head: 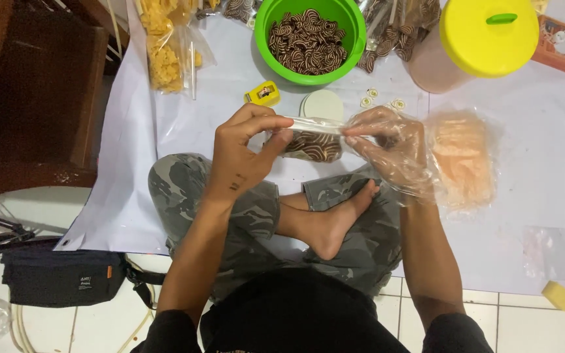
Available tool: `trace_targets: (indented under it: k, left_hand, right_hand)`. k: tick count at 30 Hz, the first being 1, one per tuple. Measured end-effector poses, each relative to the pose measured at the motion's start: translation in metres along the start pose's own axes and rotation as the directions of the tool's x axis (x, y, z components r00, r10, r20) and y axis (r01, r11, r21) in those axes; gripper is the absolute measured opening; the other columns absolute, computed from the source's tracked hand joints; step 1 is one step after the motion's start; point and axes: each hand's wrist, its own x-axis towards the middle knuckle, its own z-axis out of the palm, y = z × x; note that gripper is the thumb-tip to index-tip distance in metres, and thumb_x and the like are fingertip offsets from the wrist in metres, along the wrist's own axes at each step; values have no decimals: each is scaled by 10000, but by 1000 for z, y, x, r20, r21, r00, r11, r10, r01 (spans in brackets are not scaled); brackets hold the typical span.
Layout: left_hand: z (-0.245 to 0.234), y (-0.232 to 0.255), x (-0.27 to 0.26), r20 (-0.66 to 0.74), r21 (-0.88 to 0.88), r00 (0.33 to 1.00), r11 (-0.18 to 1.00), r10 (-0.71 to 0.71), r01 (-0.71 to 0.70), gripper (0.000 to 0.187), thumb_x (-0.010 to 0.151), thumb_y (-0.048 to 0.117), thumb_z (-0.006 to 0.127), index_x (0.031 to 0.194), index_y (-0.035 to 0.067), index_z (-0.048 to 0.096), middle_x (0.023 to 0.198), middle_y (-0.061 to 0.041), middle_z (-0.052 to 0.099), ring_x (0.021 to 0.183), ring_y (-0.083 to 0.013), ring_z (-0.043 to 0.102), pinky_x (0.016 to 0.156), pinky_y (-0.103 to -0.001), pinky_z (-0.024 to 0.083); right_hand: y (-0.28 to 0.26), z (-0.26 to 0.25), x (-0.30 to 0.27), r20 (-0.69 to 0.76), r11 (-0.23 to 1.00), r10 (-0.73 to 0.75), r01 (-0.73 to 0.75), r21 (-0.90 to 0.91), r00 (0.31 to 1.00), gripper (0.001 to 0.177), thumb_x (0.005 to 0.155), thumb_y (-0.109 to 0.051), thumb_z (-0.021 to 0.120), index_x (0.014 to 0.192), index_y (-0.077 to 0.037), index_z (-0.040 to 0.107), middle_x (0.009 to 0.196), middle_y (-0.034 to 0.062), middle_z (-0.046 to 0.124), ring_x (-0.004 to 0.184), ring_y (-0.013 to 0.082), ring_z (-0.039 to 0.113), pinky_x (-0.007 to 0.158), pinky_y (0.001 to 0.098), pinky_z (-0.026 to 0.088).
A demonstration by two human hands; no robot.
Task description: Packing small chocolate snacks into plastic bags and weighing them on a digital scale.
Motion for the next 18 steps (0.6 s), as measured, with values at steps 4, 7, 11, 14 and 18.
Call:
trace_targets:
  k: [4,7,11,14,18]
  left_hand:
    - [2,-2,1,-52,115,998,993,20,-14,202,1032,256,668,1023,65,732,757,-101,608,725,-221,680,694,-369,576]
    - [2,-10,-3,-23,177,1000,984,-2,6,193,1032,254,661,985,96,760,734,-60,629,701,-208,688,674,-339,570]
    - [5,-17,-5,98,151,995,988,-32,17,155,1021,220,667,959,110,756,734,-76,638,707,-251,681,698,-374,563]
    - [16,-18,-10,196,79,978,995,-70,55,87,964,58,685,939,98,758,758,-98,680,760,-297,715,734,-397,567]
    - [21,-24,-6,251,92,950,981,-186,168,133,926,3,691,946,95,784,814,-127,733,831,-315,731,809,-436,554]
  right_hand:
    - [-14,7,0,-34,991,33,-38,-132,999,163,873,100,746,1031,59,754,883,221,709,770,218,666,674,324,551]
    - [-17,5,-2,-3,965,106,-103,-241,994,133,898,89,717,1019,54,761,870,237,721,776,279,700,704,365,581]
    - [-25,-1,5,176,938,175,-110,-329,969,176,886,-6,710,1052,53,720,934,281,695,927,400,683,887,512,564]
    - [-36,17,18,282,920,198,-78,-385,939,385,879,-130,759,1230,8,682,1107,280,686,1111,436,640,994,586,476]
    - [-30,39,20,241,843,456,-330,-424,857,227,957,-118,678,1156,-25,736,1054,219,726,1018,373,706,955,513,530]
